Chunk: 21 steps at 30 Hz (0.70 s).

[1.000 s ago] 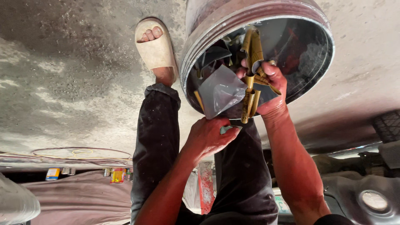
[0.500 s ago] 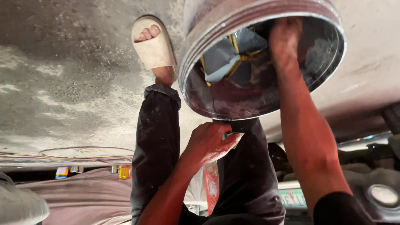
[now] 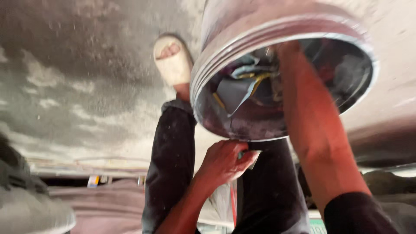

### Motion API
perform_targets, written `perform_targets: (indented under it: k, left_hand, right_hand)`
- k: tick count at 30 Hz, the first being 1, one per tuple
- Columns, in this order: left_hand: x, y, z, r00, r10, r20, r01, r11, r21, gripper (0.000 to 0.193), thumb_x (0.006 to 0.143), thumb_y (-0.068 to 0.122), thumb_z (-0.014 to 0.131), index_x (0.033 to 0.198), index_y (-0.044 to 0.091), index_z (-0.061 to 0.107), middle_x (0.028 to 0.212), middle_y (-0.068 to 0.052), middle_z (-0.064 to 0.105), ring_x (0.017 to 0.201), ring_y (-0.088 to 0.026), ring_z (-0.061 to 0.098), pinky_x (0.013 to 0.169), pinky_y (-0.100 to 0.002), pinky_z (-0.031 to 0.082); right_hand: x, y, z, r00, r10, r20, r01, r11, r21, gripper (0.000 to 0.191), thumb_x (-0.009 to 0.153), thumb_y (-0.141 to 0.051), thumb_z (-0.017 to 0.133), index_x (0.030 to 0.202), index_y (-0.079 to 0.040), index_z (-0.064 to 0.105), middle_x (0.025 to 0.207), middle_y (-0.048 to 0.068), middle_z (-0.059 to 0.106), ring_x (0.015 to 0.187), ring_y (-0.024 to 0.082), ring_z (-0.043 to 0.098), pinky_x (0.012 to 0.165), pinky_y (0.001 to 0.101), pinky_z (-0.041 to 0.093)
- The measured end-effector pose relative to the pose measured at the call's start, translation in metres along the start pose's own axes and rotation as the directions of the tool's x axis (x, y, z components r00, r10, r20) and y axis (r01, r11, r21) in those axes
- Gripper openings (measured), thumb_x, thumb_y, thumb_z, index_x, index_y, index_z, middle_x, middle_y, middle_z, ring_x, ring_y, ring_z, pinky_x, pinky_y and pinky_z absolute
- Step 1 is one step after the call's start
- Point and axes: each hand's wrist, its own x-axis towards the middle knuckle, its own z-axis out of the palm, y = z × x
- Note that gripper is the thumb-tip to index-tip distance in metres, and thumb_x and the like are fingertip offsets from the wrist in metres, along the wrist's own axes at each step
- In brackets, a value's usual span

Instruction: The person sands the front hood of a red car using a sanding block and a cloth, repeatedly dipping the sanding block into a bucket of water. The person wipes the hood with a cloth and continues sanding different sections of the hood surface.

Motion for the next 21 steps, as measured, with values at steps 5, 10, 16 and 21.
perform_targets:
  k: [5, 10, 16, 21]
  left_hand:
    - [-0.001, 0.002, 0.011, 0.995, -0.083, 0.056, 0.084, 0.996, -0.019, 0.037, 0.093, 0.042, 0.067, 0.073, 0.011, 0.066, 0.067, -0.011, 0.066, 0.07, -0.034, 0.068, 0.064, -0.047, 0.051]
    - [-0.002, -0.008, 0.024, 0.998, -0.018, 0.068, 0.017, 1.0, 0.014, 0.042, 0.094, 0.044, 0.066, 0.07, 0.009, 0.064, 0.068, -0.012, 0.066, 0.071, -0.035, 0.067, 0.065, -0.048, 0.051]
    - [-0.001, -0.013, 0.033, 0.986, 0.024, 0.167, -0.038, 0.996, 0.085, 0.046, 0.093, 0.048, 0.065, 0.07, 0.009, 0.064, 0.069, -0.014, 0.066, 0.072, -0.036, 0.067, 0.067, -0.049, 0.05]
    - [-0.005, -0.006, 0.03, 0.959, -0.056, 0.279, 0.022, 0.992, 0.125, 0.044, 0.093, 0.048, 0.063, 0.071, 0.01, 0.066, 0.069, -0.014, 0.068, 0.074, -0.034, 0.068, 0.07, -0.049, 0.05]
  right_hand:
    - [-0.067, 0.001, 0.009, 0.976, -0.153, 0.153, -0.023, 0.629, 0.777, 0.053, 0.094, -0.026, 0.072, 0.14, -0.003, 0.058, 0.136, 0.01, 0.064, 0.125, 0.018, 0.061, 0.108, 0.0336, 0.049]
    - [-0.152, -0.048, -0.037, 0.954, 0.056, 0.294, -0.224, 0.785, 0.577, 0.032, 0.088, -0.013, 0.061, 0.115, -0.005, 0.076, 0.093, 0.009, 0.071, 0.09, 0.02, 0.061, 0.083, 0.0411, 0.053]
    - [-0.21, -0.147, -0.059, 0.881, -0.462, -0.097, 0.464, 0.886, -0.008, 0.038, 0.084, -0.022, 0.074, 0.12, -0.009, 0.075, 0.136, 0.013, 0.065, 0.136, 0.037, 0.048, 0.115, 0.0505, 0.041]
    - [-0.215, -0.159, -0.068, 0.868, -0.449, 0.215, 0.392, 0.883, 0.259, 0.052, 0.08, -0.021, 0.079, 0.131, -0.013, 0.073, 0.157, 0.024, 0.043, 0.148, 0.047, 0.024, 0.119, 0.0517, 0.029]
